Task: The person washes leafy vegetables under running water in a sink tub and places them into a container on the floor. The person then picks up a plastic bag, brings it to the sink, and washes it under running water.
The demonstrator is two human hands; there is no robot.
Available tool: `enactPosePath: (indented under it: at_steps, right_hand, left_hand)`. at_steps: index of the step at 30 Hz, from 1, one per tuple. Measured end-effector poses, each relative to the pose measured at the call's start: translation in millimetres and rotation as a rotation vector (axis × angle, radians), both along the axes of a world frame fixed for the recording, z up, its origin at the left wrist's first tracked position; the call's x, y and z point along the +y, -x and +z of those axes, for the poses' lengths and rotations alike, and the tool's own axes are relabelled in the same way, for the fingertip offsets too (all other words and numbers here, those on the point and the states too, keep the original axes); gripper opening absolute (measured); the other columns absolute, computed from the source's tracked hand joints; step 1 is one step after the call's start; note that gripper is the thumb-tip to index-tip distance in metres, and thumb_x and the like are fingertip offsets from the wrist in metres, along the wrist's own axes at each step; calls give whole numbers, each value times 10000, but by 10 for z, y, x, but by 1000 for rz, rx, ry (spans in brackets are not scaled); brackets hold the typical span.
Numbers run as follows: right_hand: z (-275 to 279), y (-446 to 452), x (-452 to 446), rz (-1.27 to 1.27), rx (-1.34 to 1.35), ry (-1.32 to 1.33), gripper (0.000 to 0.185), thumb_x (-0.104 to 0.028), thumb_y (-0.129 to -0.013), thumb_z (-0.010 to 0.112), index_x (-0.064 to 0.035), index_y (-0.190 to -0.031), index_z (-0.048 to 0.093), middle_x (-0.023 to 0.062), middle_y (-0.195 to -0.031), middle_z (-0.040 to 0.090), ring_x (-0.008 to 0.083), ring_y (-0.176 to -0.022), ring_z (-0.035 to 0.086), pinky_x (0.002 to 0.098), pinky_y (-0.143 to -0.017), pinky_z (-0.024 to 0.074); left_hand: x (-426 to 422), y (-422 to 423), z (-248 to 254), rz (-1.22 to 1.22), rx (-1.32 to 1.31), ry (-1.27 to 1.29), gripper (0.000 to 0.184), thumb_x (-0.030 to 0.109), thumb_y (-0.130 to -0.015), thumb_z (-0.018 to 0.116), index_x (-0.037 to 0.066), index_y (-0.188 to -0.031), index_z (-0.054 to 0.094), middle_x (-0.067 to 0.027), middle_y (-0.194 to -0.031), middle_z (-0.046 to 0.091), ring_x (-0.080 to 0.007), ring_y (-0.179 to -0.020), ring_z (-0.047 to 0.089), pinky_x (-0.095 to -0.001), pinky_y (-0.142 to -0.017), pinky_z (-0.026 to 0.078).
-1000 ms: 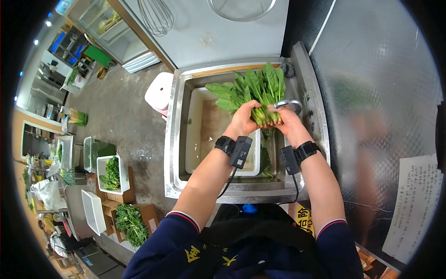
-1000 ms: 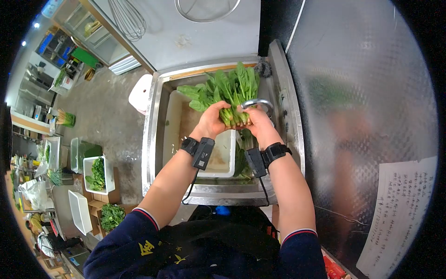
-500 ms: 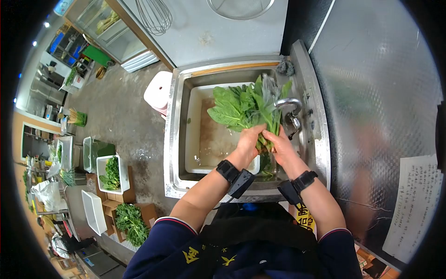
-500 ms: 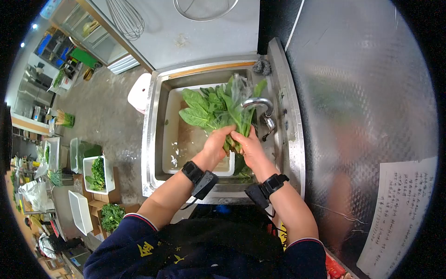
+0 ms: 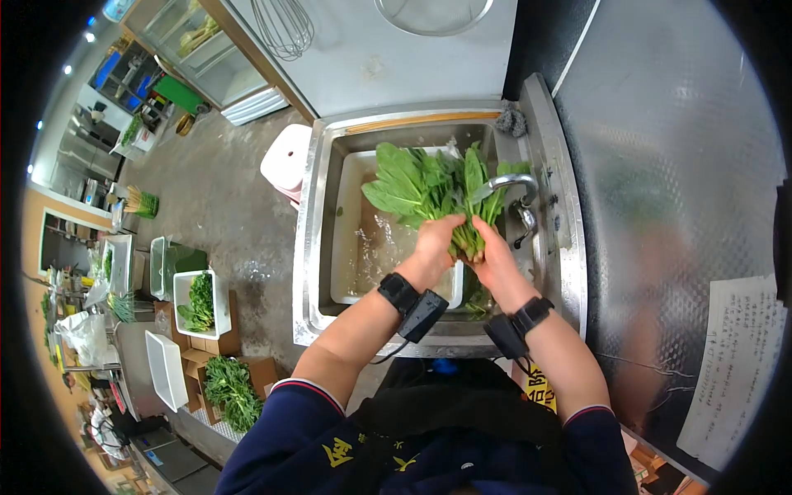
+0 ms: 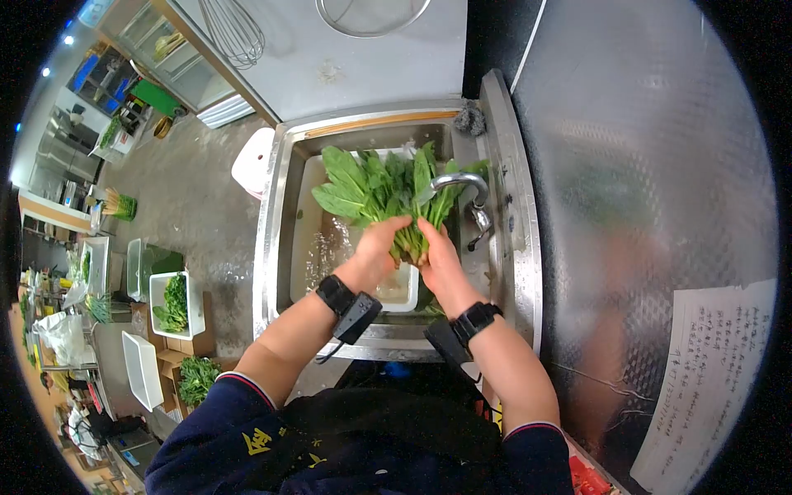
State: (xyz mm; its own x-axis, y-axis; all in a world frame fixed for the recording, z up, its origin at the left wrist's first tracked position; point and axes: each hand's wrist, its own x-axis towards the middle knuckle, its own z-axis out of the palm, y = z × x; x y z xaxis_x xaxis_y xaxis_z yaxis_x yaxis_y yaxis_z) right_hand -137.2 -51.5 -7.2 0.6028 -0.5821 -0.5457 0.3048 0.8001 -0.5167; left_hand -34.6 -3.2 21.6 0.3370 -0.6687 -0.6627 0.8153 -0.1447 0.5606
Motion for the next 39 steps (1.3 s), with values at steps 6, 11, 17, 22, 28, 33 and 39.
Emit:
enactPosePath:
  at_steps: [6,11,17,22,28,33,39]
  right_hand:
    - [88,-227,-280,99,46,2,338,-238,-824,590,-108,-1098,441,52,-977,552,184,-819,582,354,-685,502]
    - [203,-86,-175,29,16,59,327,-196,-835,568,-125,-1118,420,34,-984,553,171,-828,579,340,-686,498]
    - [140,102,-122,-163,19,181,341,-147,-829,571,-143,-1147,446,17,-1030,549,165,-869,569,344,-673,484]
    - [255,28,-306,-160,98,247,387,-118,-816,581,-143,-1171,429,20,-1027,550,164,-883,571,315,-669,489]
    - [328,-174,-337,-19,255,282,466,-91,-789,593,-88,-1193,361,70,-1021,512,198,-903,552,328,-692,485]
    - [352,-272,-68,22,239,353,513,-119,-780,611,-27,-1205,340,112,-1058,502,192,-928,543,322,-718,473]
    - [318,-197,5,177,505,660,523,-232,-747,600,13,-1151,376,173,-1054,522,265,-911,557,349,-772,442]
  left_hand:
    - [-202,-234,47,8,-24,105,142,123,-831,535,-15,-824,571,-107,-766,610,-227,-624,596,-344,-553,487]
    - [-220,-148,136,-83,-60,5,131,135,-826,547,11,-832,588,-76,-749,616,-199,-616,596,-315,-522,476]
    - [-263,13,-14,-170,57,194,218,176,-865,515,-8,-973,559,-103,-895,617,-201,-761,611,-318,-633,513]
    - [-409,-45,-113,-205,182,362,279,225,-885,493,11,-1063,509,-117,-976,594,-219,-843,605,-343,-716,525]
    - [-344,-207,-146,-120,198,242,240,219,-879,501,14,-1004,519,-104,-879,603,-231,-750,610,-355,-660,524]
    - [-75,-240,-180,-55,127,203,223,188,-880,497,14,-1016,526,-97,-888,599,-227,-768,602,-365,-676,512]
    - [95,-112,20,-55,98,208,258,278,-846,571,26,-897,556,-72,-771,577,-171,-625,567,-316,-537,482]
